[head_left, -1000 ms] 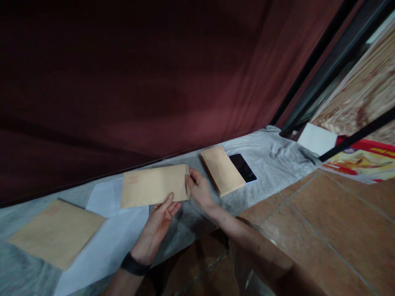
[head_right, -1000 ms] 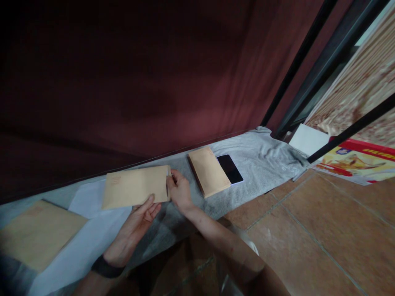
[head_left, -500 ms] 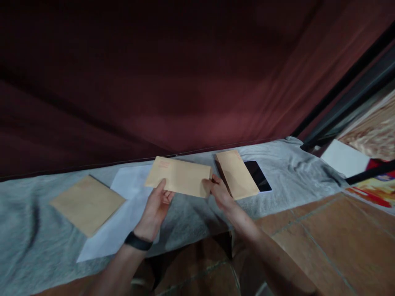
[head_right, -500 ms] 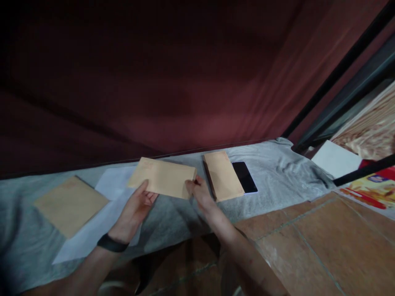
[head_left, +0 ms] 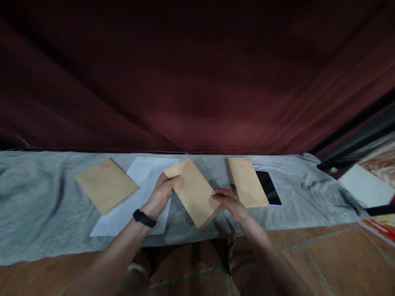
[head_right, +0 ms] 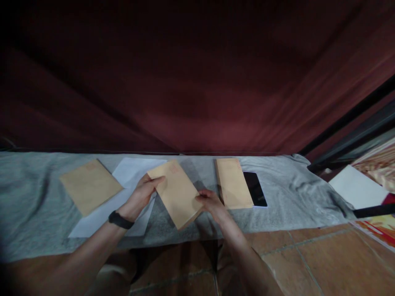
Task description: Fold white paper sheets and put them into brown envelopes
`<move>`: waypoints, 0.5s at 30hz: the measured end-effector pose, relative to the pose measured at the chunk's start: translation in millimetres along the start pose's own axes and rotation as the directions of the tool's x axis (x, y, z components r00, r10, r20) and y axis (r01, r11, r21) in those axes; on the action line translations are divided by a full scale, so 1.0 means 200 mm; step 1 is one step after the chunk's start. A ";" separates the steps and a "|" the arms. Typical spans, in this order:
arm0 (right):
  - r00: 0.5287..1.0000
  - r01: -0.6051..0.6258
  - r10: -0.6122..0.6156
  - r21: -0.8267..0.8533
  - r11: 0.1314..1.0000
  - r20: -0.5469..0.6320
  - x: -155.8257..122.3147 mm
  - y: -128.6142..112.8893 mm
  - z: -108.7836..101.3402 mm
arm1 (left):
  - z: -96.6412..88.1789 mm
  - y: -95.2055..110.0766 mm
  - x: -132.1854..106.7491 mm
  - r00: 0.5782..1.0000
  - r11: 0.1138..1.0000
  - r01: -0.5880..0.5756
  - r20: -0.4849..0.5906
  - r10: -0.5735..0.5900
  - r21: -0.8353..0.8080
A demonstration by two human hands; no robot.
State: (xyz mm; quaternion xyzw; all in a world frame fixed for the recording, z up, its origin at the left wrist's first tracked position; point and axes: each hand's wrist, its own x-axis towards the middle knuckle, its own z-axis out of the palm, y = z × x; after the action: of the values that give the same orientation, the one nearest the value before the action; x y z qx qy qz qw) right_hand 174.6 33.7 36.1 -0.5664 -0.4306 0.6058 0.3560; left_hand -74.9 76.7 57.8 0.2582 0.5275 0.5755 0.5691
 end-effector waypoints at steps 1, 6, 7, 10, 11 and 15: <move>1.000 -0.013 0.013 0.012 1.000 0.011 0.00 0.00 0.00 | 0.00 -0.01 0.01 0.998 0.999 -0.039 -0.046 0.041 0.035; 0.997 -0.067 0.068 0.026 0.997 -0.036 -0.01 0.01 0.01 | 0.01 -0.07 0.06 0.892 0.759 -0.391 0.012 0.452 0.520; 0.996 -0.076 0.077 0.026 0.997 -0.034 -0.01 0.02 0.01 | 0.02 -0.09 0.06 0.857 0.642 -0.470 0.136 0.498 0.606; 0.996 -0.088 0.088 0.006 0.996 -0.015 0.00 0.05 0.03 | 0.08 -0.18 0.03 0.761 0.350 -0.635 0.482 0.434 0.688; 0.996 -0.086 0.086 -0.006 0.996 -0.012 0.00 0.07 0.03 | 0.10 -0.21 0.02 0.743 0.293 -0.661 0.549 0.382 0.690; 0.999 -0.037 0.035 -0.130 0.991 -0.019 0.01 0.09 0.04 | 0.18 -0.30 0.01 0.729 0.149 -0.675 0.621 0.287 0.723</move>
State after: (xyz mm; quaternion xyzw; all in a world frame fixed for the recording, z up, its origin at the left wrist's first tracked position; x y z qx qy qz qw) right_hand 167.3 27.8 19.3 -0.6011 -0.4559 0.5781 0.3108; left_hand -20.3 77.3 13.8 0.7828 0.5330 0.2678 0.1772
